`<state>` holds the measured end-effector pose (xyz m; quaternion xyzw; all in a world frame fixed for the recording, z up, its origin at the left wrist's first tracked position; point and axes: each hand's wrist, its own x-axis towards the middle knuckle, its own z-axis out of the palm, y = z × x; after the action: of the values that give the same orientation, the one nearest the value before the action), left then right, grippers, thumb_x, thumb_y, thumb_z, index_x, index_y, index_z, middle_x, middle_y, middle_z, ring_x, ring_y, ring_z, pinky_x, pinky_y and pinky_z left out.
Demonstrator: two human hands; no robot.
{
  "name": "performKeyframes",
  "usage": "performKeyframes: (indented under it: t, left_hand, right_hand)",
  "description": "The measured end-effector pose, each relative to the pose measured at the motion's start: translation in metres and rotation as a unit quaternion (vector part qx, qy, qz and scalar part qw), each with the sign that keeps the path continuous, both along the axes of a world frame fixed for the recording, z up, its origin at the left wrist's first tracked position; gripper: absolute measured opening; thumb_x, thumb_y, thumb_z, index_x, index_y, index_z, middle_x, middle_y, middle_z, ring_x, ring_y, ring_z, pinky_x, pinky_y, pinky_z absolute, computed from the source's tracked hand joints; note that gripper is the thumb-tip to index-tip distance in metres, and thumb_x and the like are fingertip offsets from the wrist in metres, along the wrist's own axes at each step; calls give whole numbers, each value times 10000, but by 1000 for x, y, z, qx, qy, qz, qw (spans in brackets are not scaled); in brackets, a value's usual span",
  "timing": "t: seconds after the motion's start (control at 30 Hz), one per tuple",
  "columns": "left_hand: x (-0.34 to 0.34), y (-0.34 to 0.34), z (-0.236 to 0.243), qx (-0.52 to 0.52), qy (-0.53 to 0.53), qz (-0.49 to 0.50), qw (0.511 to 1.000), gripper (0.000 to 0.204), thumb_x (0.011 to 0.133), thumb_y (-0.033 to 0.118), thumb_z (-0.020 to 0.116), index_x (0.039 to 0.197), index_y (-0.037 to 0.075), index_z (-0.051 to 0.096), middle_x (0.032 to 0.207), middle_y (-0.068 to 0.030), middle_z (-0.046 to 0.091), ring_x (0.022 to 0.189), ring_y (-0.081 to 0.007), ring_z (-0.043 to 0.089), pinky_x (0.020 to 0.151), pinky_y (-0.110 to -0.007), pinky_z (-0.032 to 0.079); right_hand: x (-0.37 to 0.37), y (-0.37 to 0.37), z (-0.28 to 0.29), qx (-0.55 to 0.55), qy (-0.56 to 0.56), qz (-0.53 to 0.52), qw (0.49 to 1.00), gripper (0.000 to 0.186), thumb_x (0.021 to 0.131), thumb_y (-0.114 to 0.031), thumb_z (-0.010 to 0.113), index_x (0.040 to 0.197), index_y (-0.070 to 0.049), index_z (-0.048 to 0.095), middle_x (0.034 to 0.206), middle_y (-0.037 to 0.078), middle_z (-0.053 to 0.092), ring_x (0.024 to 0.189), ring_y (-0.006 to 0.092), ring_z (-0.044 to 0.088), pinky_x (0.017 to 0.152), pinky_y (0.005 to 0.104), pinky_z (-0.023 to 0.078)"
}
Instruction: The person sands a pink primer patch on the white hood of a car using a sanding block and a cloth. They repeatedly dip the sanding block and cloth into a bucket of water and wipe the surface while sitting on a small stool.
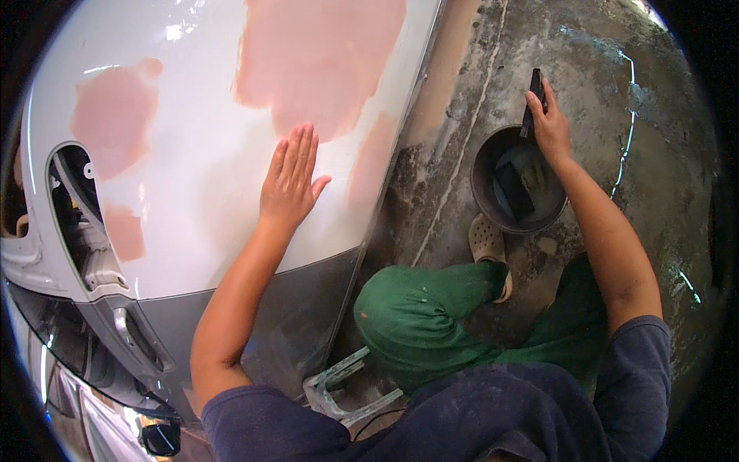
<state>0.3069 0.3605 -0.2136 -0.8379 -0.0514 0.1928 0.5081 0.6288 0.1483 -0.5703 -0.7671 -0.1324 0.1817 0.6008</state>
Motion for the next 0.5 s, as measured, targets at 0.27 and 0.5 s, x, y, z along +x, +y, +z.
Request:
performKeyframes:
  t: [0.27,0.5]
  left_hand:
    - [-20,-22,34,-55,71,7,996,892,984,610,549,1617,1,388,1742,-121,293,1634,-235,200,1347,-445,125]
    - [38,9,34,-81,167,-36,982,894,986,628,525,1622,17,377,1737,-96,308,1623,-225,227,1347,-431,134]
  right_hand:
    - [1,-4,-3,-20,-11,-2,1000,828,1013,-733,485,1646,-205,406,1361,271,678,1247,478,647,1046,492,494]
    - [1,4,-2,-22,3,-1,1000,835,1008,-743,485,1648,-215,400,1320,276,696,1227,474,660,1027,490,505]
